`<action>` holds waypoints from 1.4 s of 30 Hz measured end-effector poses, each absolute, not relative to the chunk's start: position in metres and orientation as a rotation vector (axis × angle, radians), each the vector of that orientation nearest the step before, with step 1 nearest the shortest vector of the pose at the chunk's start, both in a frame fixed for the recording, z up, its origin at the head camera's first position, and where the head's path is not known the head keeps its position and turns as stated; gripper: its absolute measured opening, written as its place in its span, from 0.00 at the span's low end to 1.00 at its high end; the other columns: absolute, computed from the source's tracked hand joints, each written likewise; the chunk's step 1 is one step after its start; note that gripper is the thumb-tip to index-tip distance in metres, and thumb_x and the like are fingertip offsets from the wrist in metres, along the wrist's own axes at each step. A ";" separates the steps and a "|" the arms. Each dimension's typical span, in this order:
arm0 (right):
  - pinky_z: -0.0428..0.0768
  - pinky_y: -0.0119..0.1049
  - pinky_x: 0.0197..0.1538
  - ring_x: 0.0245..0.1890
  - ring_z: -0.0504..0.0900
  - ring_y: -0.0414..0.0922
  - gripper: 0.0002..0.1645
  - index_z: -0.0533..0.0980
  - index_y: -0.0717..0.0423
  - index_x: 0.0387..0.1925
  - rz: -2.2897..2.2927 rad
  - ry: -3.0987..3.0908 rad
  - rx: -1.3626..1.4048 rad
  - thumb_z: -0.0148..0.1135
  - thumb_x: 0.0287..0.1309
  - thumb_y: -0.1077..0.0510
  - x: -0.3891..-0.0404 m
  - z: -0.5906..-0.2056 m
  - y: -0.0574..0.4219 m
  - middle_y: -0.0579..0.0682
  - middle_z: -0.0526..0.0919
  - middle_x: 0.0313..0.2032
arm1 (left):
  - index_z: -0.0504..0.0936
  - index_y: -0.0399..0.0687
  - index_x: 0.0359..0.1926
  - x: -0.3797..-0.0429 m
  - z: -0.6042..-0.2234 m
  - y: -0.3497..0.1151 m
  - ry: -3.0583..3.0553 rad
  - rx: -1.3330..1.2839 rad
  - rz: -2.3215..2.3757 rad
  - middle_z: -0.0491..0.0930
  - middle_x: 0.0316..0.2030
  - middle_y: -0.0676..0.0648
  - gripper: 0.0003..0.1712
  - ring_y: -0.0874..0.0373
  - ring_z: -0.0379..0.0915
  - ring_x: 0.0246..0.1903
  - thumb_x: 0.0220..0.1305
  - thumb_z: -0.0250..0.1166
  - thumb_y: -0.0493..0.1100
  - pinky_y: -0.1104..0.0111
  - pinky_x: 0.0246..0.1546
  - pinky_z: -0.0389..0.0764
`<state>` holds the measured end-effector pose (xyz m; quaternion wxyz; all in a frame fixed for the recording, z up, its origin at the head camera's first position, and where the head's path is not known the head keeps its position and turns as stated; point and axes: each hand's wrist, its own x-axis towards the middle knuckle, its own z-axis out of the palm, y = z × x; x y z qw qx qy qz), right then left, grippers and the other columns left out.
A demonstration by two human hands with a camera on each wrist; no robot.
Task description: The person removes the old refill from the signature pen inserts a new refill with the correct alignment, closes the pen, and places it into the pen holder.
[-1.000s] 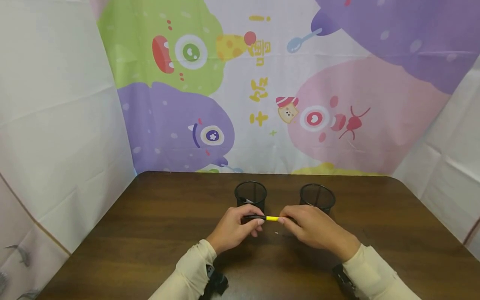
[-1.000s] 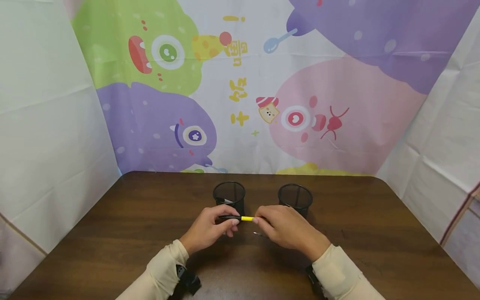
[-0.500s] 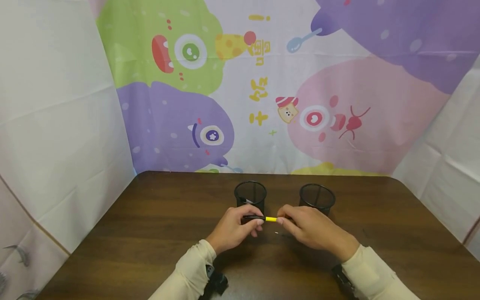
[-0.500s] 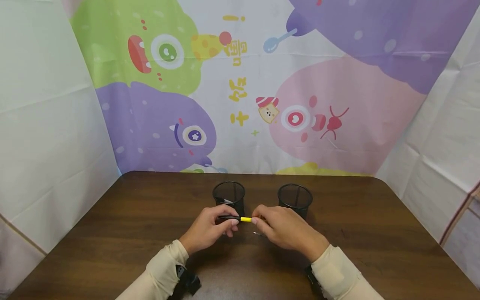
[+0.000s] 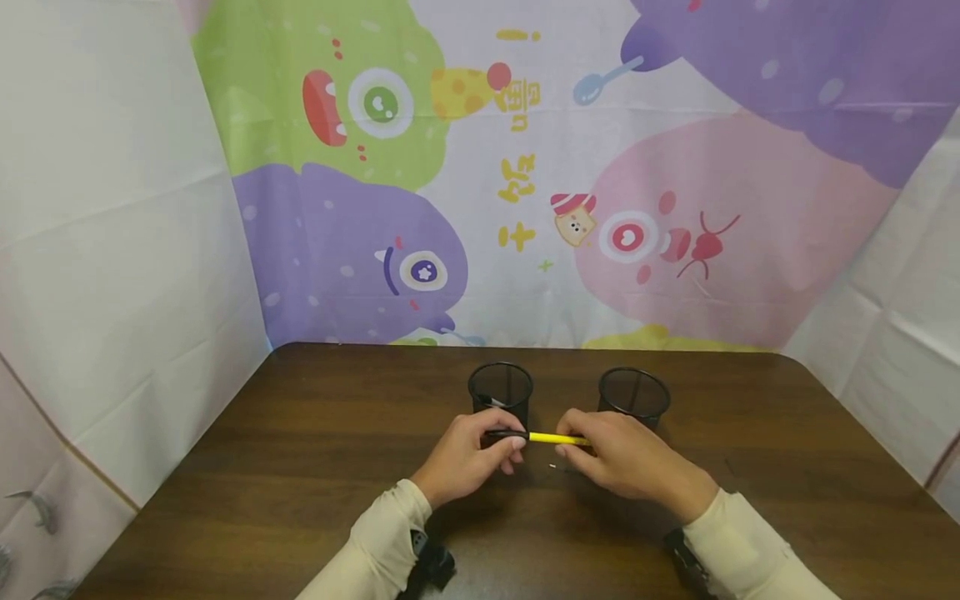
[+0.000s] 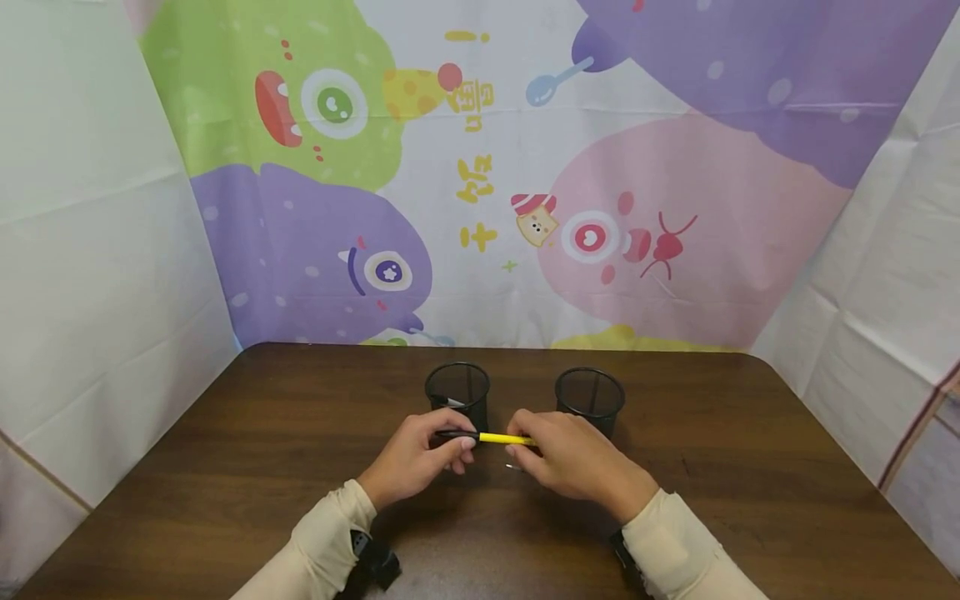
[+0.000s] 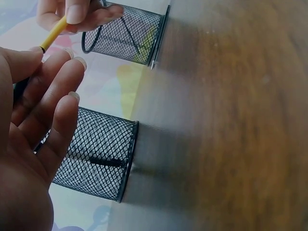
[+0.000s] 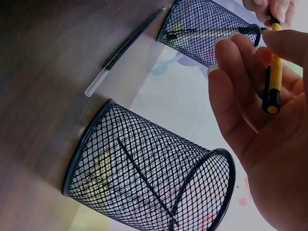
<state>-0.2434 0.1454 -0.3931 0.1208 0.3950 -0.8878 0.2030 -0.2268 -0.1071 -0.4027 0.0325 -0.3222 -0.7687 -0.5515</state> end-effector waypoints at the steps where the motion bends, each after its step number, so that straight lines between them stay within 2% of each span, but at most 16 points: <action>1: 0.74 0.34 0.33 0.25 0.71 0.32 0.07 0.76 0.40 0.38 0.589 -2.594 1.155 0.68 0.64 0.53 -0.243 -0.393 0.145 0.29 0.75 0.29 | 0.81 0.36 0.43 -0.227 -0.403 -0.107 -2.367 -0.991 -1.698 0.84 0.29 0.41 0.04 0.44 0.82 0.24 0.69 0.63 0.31 0.57 0.30 0.86; 12: 0.76 0.34 0.35 0.26 0.73 0.31 0.02 0.80 0.42 0.38 0.591 -2.581 1.206 0.65 0.67 0.51 -0.245 -0.393 0.144 0.27 0.77 0.30 | 0.81 0.35 0.43 -0.227 -0.403 -0.108 -2.358 -1.003 -1.697 0.84 0.28 0.41 0.04 0.45 0.82 0.24 0.69 0.63 0.31 0.58 0.30 0.86; 22: 0.77 0.34 0.35 0.27 0.74 0.30 0.06 0.82 0.43 0.42 0.589 -2.572 1.229 0.61 0.70 0.51 -0.246 -0.393 0.144 0.28 0.78 0.31 | 0.81 0.36 0.43 -0.228 -0.403 -0.108 -2.345 -1.002 -1.694 0.84 0.28 0.41 0.04 0.43 0.82 0.24 0.69 0.63 0.30 0.58 0.29 0.86; 30: 0.78 0.35 0.36 0.28 0.75 0.31 0.12 0.83 0.46 0.46 0.614 -2.586 1.222 0.55 0.74 0.48 -0.245 -0.394 0.145 0.34 0.83 0.33 | 0.81 0.36 0.43 -0.227 -0.403 -0.109 -2.329 -1.002 -1.708 0.84 0.28 0.41 0.04 0.43 0.82 0.24 0.69 0.63 0.31 0.57 0.29 0.86; 37: 0.77 0.35 0.35 0.28 0.74 0.33 0.11 0.79 0.44 0.49 0.585 -2.592 1.167 0.65 0.67 0.49 -0.244 -0.393 0.146 0.31 0.80 0.33 | 0.81 0.37 0.43 -0.228 -0.405 -0.108 -2.307 -0.958 -1.707 0.84 0.27 0.42 0.04 0.46 0.82 0.23 0.68 0.64 0.31 0.60 0.28 0.86; 42: 0.73 0.30 0.29 0.23 0.71 0.34 0.15 0.74 0.44 0.45 0.614 -2.559 1.147 0.72 0.60 0.52 -0.245 -0.392 0.150 0.33 0.76 0.28 | 0.81 0.37 0.42 -0.227 -0.404 -0.107 -2.312 -0.934 -1.694 0.84 0.27 0.43 0.04 0.47 0.82 0.22 0.67 0.65 0.31 0.62 0.28 0.85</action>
